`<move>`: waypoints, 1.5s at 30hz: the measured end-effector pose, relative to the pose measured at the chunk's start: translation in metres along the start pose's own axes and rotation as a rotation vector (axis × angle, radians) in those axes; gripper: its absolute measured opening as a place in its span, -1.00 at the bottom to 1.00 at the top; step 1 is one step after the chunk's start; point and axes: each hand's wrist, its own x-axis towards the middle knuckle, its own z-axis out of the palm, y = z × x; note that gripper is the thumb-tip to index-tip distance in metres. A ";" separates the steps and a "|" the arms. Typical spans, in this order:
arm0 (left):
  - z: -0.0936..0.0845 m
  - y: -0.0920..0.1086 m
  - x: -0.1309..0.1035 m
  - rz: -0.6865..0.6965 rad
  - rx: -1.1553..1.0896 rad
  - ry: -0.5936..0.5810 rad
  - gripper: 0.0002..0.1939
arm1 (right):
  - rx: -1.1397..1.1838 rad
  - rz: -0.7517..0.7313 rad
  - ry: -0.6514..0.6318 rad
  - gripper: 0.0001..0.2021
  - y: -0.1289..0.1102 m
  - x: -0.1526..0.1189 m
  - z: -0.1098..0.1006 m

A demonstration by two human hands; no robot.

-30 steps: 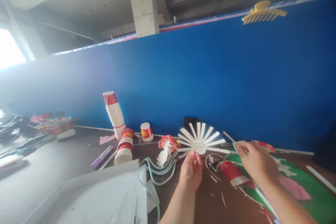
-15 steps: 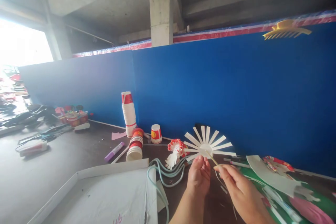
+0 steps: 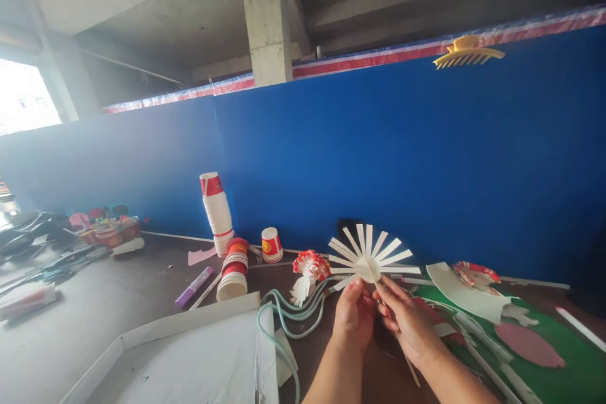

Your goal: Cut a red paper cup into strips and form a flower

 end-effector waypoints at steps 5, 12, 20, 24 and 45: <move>0.008 -0.004 -0.007 -0.019 0.165 -0.071 -0.69 | 0.097 0.015 0.026 -0.61 -0.001 0.001 -0.011; 0.002 -0.008 -0.006 -0.139 0.297 -0.031 -0.62 | 0.053 0.053 -0.009 -0.67 0.000 -0.014 0.000; 0.003 0.002 -0.005 0.098 0.152 0.259 -0.78 | -0.100 0.016 -0.003 -0.58 -0.003 -0.021 0.003; 0.005 0.008 -0.005 0.149 0.104 0.298 -0.78 | -0.134 -0.020 0.019 -0.58 -0.011 -0.022 -0.001; 0.002 0.008 -0.005 0.176 0.196 0.316 -0.74 | 0.128 -0.009 -0.030 -0.61 -0.034 -0.021 -0.008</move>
